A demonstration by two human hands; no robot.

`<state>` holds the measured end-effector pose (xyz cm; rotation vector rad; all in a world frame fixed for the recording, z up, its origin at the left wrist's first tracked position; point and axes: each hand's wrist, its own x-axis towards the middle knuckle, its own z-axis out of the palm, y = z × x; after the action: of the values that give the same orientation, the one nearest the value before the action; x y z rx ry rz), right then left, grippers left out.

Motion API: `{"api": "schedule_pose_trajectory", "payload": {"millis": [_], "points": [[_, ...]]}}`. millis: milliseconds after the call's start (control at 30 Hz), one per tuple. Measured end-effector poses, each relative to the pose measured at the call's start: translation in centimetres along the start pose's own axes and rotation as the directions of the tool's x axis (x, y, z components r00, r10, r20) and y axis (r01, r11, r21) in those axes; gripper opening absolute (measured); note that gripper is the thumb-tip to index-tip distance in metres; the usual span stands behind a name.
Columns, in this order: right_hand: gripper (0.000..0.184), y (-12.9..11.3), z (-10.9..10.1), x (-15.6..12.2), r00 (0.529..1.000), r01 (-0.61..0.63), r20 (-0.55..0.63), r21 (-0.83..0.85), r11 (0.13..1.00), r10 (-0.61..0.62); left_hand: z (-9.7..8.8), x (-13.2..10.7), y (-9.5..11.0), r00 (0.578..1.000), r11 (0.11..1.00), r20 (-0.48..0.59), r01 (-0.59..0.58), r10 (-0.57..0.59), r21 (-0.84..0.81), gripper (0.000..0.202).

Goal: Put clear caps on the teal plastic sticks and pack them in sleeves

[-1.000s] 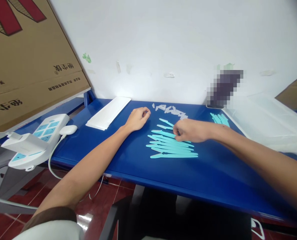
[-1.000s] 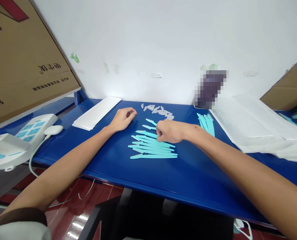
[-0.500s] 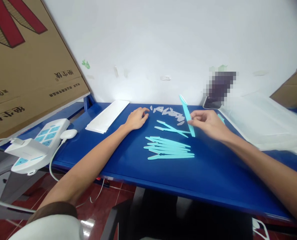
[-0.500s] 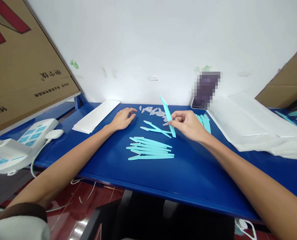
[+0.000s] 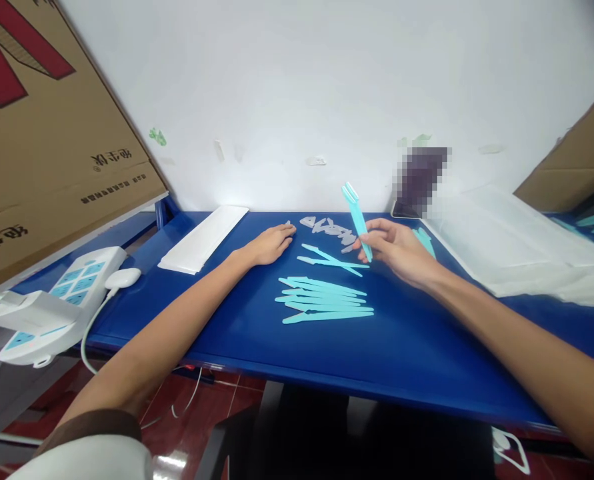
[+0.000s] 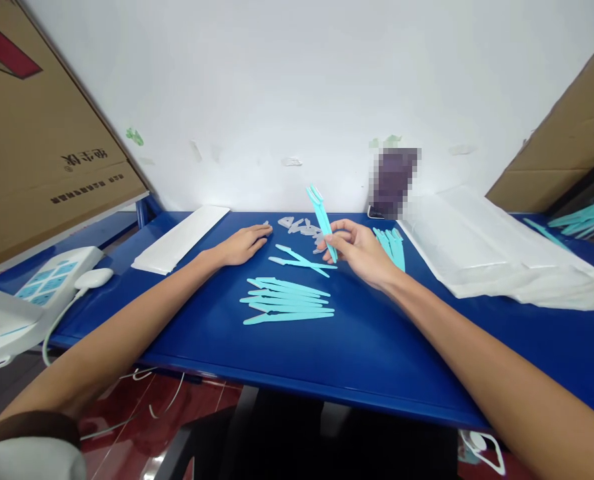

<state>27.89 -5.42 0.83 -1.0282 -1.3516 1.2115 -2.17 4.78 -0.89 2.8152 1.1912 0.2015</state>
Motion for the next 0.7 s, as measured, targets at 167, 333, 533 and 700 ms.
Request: {"api": "schedule_pose_trajectory", "payload": {"millis": [167,333,533,700], "points": [[0.047,0.1,0.7,-0.1,0.999,-0.008,-0.043,0.115,0.993,0.013,-0.5,-2.9,1.3,0.998,1.0,-0.057,-0.03,0.03,-0.001,0.05],[0.046,0.9,0.5,0.1,0.995,0.017,-0.096,0.076,0.997,-0.01,-1.5,-3.8,1.6,0.988,0.997,-0.152,-0.049,0.041,-0.052,0.04],[0.043,1.5,0.1,0.3,0.982,0.027,-0.188,-0.036,0.999,-0.033,-1.7,-3.7,1.8,0.933,0.988,-0.33,0.116,-0.143,-0.1,0.04],[0.046,0.6,0.2,0.0,0.973,0.02,-0.228,-0.109,0.994,-0.045,-1.1,-3.8,2.0,0.966,0.981,-0.171,0.187,-0.194,-0.058,0.052]]}}
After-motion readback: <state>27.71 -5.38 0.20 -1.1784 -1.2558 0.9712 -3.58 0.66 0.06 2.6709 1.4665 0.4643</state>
